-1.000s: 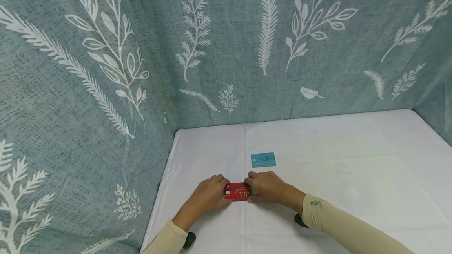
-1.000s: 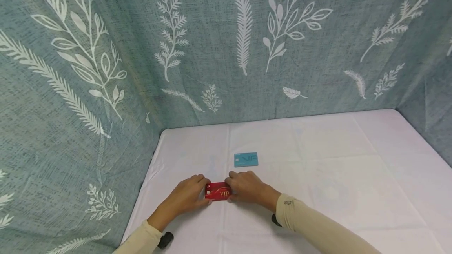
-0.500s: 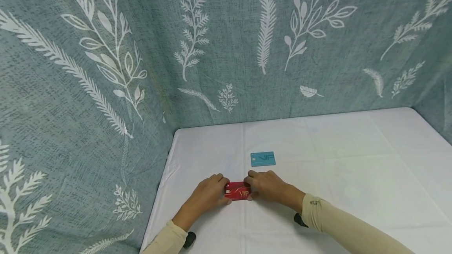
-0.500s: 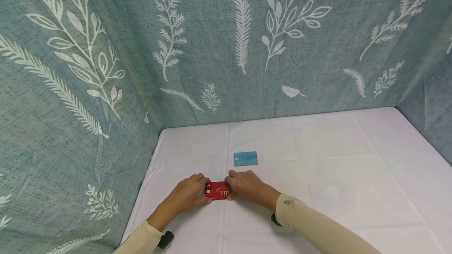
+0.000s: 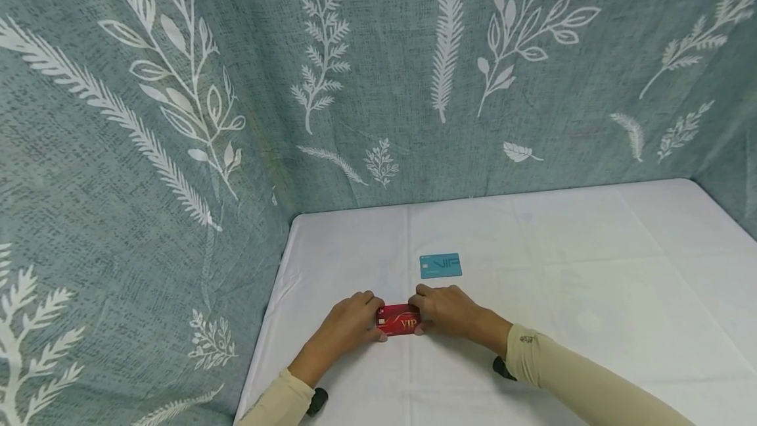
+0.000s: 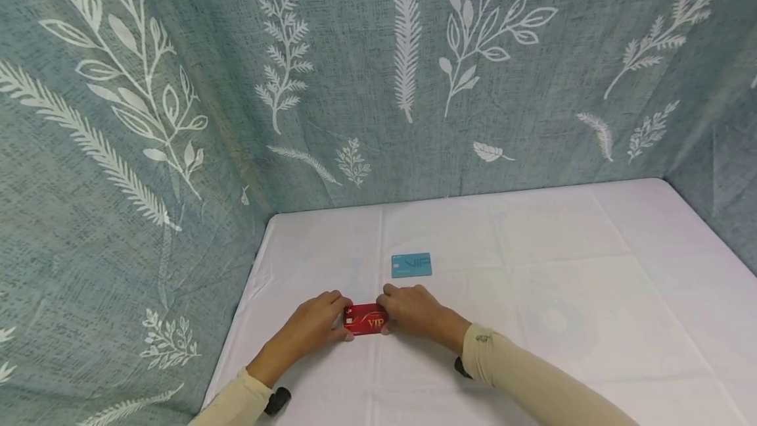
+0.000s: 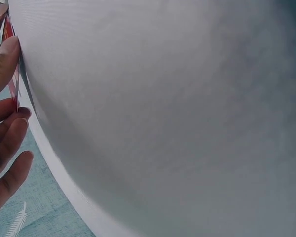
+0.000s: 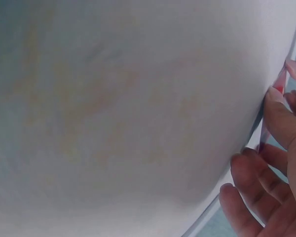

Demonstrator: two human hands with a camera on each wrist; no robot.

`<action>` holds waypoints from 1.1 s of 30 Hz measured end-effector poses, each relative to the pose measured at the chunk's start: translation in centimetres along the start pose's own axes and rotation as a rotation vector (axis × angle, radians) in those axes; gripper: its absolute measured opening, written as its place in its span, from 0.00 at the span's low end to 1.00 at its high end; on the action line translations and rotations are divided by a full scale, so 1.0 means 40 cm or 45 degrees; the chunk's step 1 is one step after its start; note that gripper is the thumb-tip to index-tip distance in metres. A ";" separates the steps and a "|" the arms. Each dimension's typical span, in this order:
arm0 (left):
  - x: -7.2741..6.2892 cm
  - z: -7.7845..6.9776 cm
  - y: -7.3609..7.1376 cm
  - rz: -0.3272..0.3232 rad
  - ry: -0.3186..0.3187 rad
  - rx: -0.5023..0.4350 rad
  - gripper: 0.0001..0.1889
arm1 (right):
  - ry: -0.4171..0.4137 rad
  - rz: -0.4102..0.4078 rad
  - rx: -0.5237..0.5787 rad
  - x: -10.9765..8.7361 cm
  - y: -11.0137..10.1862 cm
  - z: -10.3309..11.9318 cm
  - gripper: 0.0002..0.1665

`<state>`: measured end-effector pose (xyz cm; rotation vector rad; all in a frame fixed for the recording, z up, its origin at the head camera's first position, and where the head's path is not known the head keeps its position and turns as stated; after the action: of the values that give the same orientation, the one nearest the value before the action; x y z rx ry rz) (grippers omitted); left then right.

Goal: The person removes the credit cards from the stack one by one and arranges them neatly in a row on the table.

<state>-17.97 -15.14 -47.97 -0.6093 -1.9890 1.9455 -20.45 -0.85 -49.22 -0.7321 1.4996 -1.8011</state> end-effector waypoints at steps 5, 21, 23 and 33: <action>-0.002 0.000 0.002 -0.014 0.005 0.006 0.27 | -0.002 -0.007 0.014 -0.002 0.001 0.000 0.30; -0.001 0.001 0.003 -0.033 0.012 -0.024 0.25 | -0.003 0.004 0.029 0.003 0.005 -0.004 0.28; 0.000 0.002 0.004 -0.029 0.010 -0.028 0.25 | -0.007 0.006 0.035 0.002 0.004 -0.004 0.28; 0.001 0.003 0.007 -0.014 0.025 -0.058 0.25 | -0.029 0.018 0.038 -0.002 0.005 -0.005 0.28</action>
<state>-18.06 -15.23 -48.24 -0.6245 -2.0257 1.8850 -20.54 -0.68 -49.47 -0.7240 1.4567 -1.7948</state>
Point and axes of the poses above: each hand's wrist, its own x-axis towards the middle knuckle, its own y-axis out of the palm, z = x × y, the point moved 7 cm from there along x, towards the middle knuckle, and after that the axes turned 7 degrees about z, right-handed, at the moved point
